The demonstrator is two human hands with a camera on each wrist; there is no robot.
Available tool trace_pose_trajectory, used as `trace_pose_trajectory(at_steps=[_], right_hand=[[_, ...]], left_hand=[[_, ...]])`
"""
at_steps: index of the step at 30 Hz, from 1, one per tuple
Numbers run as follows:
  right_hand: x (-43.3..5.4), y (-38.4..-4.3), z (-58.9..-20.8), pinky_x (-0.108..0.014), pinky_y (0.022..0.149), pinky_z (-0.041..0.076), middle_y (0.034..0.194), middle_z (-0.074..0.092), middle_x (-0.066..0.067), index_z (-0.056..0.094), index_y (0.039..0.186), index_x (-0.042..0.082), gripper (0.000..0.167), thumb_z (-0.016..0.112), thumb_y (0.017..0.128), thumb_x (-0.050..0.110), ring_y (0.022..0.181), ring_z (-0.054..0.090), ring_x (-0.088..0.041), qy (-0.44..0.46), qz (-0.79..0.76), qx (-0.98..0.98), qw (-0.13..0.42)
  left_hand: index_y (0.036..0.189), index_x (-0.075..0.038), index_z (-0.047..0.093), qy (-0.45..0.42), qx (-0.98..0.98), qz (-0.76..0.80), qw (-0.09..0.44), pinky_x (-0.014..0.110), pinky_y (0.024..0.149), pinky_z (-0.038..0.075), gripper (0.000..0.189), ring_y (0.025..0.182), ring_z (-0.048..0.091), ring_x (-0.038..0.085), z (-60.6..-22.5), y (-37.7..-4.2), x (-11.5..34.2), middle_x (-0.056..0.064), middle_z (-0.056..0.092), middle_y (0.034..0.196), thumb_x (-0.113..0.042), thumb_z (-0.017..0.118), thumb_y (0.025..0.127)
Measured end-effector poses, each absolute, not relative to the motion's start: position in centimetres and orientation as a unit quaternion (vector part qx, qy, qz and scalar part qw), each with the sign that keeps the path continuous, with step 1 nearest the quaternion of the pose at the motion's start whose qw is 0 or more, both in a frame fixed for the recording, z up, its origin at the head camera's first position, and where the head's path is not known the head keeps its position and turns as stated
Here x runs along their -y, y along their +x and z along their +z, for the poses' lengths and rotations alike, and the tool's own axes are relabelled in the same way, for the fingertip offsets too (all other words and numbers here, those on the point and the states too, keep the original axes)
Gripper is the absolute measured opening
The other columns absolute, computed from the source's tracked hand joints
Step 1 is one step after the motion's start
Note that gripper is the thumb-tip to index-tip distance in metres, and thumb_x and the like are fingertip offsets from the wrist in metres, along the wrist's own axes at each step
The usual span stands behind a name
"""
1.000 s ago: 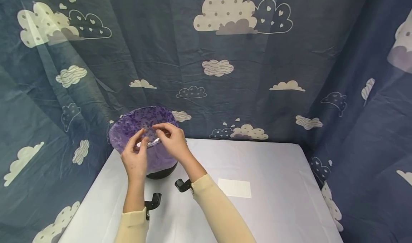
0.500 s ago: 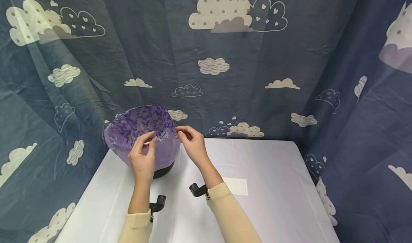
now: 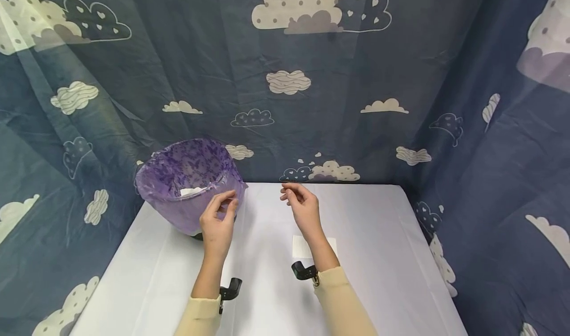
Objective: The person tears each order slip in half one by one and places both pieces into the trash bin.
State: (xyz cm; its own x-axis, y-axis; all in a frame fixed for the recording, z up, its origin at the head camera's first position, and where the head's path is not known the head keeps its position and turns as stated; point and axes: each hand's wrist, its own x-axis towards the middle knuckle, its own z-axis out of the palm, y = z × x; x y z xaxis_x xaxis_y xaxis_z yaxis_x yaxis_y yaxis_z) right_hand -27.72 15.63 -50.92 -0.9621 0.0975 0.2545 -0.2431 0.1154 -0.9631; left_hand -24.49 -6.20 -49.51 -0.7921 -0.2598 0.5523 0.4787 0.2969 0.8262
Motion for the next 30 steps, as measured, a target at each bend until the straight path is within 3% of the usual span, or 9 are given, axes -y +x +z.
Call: trace_pose_trajectory(at_steps=[7, 14, 16, 30], right_hand=[[-19.0, -26.6, -53.2, -0.02, 0.077, 0.057, 0.118, 0.074, -0.022, 0.071, 0.127, 0.003, 0.024, 0.06, 0.109, 0.014, 0.083, 0.069, -0.007, -0.013, 0.649, 0.75, 0.13], [-21.1, -24.9, -56.0, -0.017, 0.073, 0.054, 0.121, 0.073, -0.024, 0.071, 0.128, 0.003, 0.025, 0.061, 0.108, 0.014, 0.076, 0.066, -0.005, -0.071, 0.636, 0.759, 0.118], [-21.5, -24.4, -56.6, -0.017, 0.072, 0.054, 0.122, 0.073, -0.024, 0.071, 0.128, 0.002, 0.025, 0.062, 0.108, 0.013, 0.075, 0.065, -0.005, -0.087, 0.636, 0.759, 0.11], [-23.6, -22.1, -60.7, -0.018, 0.071, 0.054, 0.133, 0.071, -0.026, 0.069, 0.133, -0.001, 0.03, 0.063, 0.106, 0.01, 0.071, 0.064, -0.003, -0.147, 0.626, 0.762, 0.078]], left_hand=[[0.115, -0.017, 0.079, -0.075, 0.756, -0.597, 0.258, 0.033, 0.08, 0.048, 0.019, 0.094, 0.071, 0.02, -51.4, -24.6, 4.4, 0.001, 0.079, 0.111, -0.017, 0.079, 0.097], [0.119, -0.016, 0.077, -0.074, 0.784, -0.583, 0.199, 0.038, 0.079, 0.05, 0.023, 0.089, 0.069, 0.017, -53.5, -24.4, 2.5, 0.005, 0.078, 0.115, -0.019, 0.08, 0.096], [0.119, -0.016, 0.077, -0.072, 0.79, -0.578, 0.191, 0.039, 0.078, 0.052, 0.025, 0.086, 0.069, 0.015, -54.2, -24.4, 2.0, 0.002, 0.078, 0.115, -0.018, 0.081, 0.095], [0.12, -0.017, 0.077, -0.045, 0.8, -0.586, 0.121, 0.018, 0.066, 0.045, 0.029, 0.08, 0.061, 0.003, -58.6, -24.0, -0.9, -0.002, 0.076, 0.119, -0.017, 0.083, 0.092]])
